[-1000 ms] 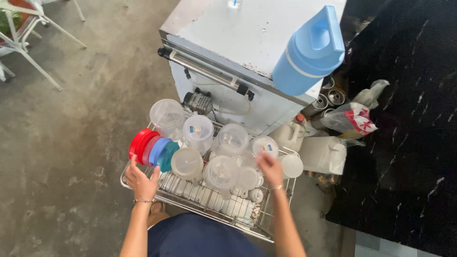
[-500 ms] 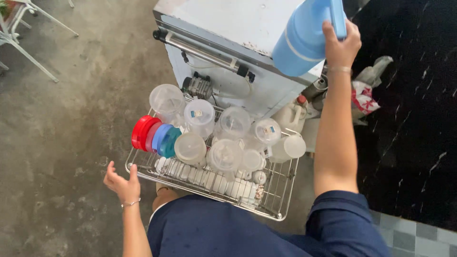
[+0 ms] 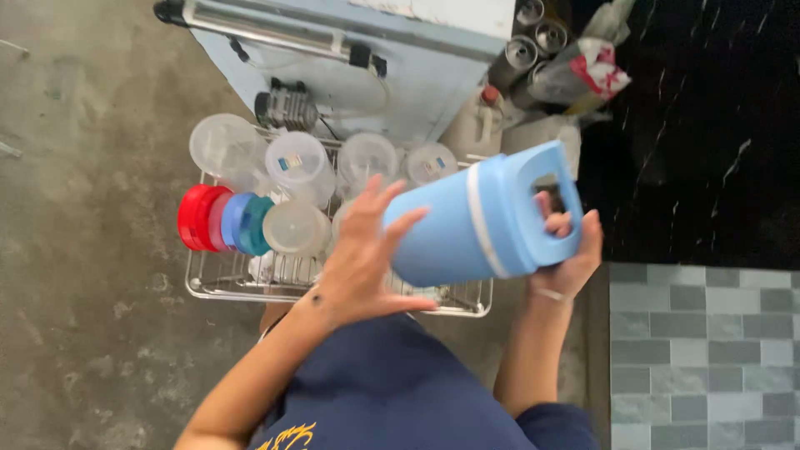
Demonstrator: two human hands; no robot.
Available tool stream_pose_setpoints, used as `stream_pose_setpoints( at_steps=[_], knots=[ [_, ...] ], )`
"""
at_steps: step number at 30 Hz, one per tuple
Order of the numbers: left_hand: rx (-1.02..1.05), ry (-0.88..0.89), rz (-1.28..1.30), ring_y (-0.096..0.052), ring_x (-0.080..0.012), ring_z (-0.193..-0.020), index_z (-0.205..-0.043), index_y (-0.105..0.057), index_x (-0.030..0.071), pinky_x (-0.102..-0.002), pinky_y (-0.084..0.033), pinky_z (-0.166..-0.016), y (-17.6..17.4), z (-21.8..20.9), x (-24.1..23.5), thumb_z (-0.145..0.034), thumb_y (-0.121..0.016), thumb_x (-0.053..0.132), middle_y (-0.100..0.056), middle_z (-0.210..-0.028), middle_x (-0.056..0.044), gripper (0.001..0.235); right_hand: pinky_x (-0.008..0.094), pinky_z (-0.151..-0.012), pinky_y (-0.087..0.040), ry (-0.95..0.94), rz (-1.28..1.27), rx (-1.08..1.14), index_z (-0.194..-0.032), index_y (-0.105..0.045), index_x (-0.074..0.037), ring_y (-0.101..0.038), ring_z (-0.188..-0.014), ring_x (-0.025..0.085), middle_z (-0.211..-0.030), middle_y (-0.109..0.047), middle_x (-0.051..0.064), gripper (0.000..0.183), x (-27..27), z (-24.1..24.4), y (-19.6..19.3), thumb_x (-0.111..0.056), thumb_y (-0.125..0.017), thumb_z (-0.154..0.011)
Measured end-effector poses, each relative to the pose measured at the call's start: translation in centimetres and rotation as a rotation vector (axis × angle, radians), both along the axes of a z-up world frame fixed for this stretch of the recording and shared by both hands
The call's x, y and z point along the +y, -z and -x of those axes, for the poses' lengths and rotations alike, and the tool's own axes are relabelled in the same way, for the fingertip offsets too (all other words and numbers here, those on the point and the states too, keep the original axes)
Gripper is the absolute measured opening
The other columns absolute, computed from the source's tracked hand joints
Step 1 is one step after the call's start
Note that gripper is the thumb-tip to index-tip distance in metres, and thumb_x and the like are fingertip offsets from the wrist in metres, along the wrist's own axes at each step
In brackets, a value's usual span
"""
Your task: The recorder washes green leafy vegetables in a sink and then organizes plastic storage containers on a rack.
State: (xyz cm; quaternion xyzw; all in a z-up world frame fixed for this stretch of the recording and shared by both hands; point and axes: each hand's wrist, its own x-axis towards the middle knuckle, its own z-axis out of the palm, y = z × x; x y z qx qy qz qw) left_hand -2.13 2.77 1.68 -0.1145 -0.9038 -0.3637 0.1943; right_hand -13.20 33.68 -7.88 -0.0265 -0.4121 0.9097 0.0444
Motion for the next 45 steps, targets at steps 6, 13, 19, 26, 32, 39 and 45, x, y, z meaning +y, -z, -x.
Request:
stream_pose_setpoints(
  at_steps=[6, 13, 19, 26, 32, 39, 45],
  knots=[
    [-0.580, 0.436, -0.040, -0.049, -0.0395, -0.135, -0.154, -0.030, 0.009, -0.045, -0.039, -0.110, 3.6, 3.4, -1.3, -0.050, -0.091, 0.063, -0.050, -0.145, -0.022, 0.132, 0.049, -0.118, -0.041, -0.320, 0.108, -0.294, -0.092, -0.063, -0.003, -0.051, -0.145, 0.033, -0.097, -0.065, 0.009, 0.027, -0.6, -11.8, 5.9, -0.027, -0.063, -0.102],
    [-0.799, 0.667, 0.037, -0.061, -0.0374, -0.126, -0.157, -0.032, 0.012, -0.042, -0.048, -0.107, 3.3, 2.8, 0.8, -0.054, -0.091, 0.059, -0.060, -0.138, -0.022, 0.128, 0.032, -0.078, -0.045, -0.664, -0.684, -0.548, -0.124, -0.071, -0.007, -0.053, -0.085, 0.018, -0.087, -0.056, 0.003, 0.035, 3.0, -11.3, 5.0, -0.031, -0.068, -0.098],
    [-0.997, 0.698, -0.018, -0.060, -0.0306, -0.128, -0.159, -0.030, 0.018, -0.040, -0.047, -0.107, 8.5, 2.9, -1.4, -0.049, -0.092, 0.053, -0.059, -0.142, -0.015, 0.131, 0.028, -0.063, -0.051, -0.247, -1.076, -0.080, -0.124, -0.064, -0.005, -0.061, -0.070, 0.010, -0.084, -0.069, -0.004, 0.044, -1.6, -14.3, 8.1, -0.043, -0.061, -0.102],
    [-1.042, 0.946, -0.440, -0.046, -0.0253, -0.145, -0.162, -0.028, 0.015, -0.041, -0.038, -0.119, 10.6, 3.7, -5.7, -0.052, -0.096, 0.039, -0.048, -0.157, -0.011, 0.132, 0.031, -0.062, -0.051, -0.581, -1.126, 0.717, -0.107, -0.067, -0.009, -0.066, -0.066, 0.021, -0.079, -0.067, 0.007, 0.048, -3.1, -7.0, 0.1, -0.038, -0.086, -0.075],
    [-1.083, 0.959, -0.414, -0.048, -0.0249, -0.144, -0.162, -0.026, 0.014, -0.041, -0.038, -0.119, 11.0, 3.4, -6.2, -0.048, -0.097, 0.038, -0.049, -0.156, -0.011, 0.136, 0.037, -0.090, -0.051, -0.689, -1.367, 1.437, -0.102, -0.072, -0.023, -0.066, -0.093, 0.016, -0.095, -0.068, -0.004, 0.031, -3.5, -6.4, -5.7, -0.017, -0.081, -0.072],
    [-1.122, 0.968, -0.491, -0.043, -0.0236, -0.148, -0.162, -0.029, 0.013, -0.040, -0.035, -0.121, 12.4, 2.6, -7.8, -0.052, -0.097, 0.037, -0.046, -0.159, -0.011, 0.132, 0.043, -0.103, -0.050, -0.441, -1.509, 1.518, -0.097, -0.073, -0.025, -0.064, -0.109, 0.024, -0.109, -0.069, 0.000, 0.023, -1.0, -5.1, -5.6, -0.016, -0.080, -0.077],
    [-1.053, 0.881, -0.497, -0.047, -0.0229, -0.145, -0.162, -0.032, 0.013, -0.040, -0.038, -0.120, 9.5, 1.6, -9.3, -0.048, -0.098, 0.035, -0.050, -0.157, -0.010, 0.133, 0.042, -0.098, -0.054, -0.241, -1.478, 1.041, -0.081, -0.067, -0.016, -0.064, -0.113, 0.027, -0.100, -0.068, 0.002, 0.017, 2.6, -6.2, -6.1, -0.012, -0.082, -0.075]
  ],
)
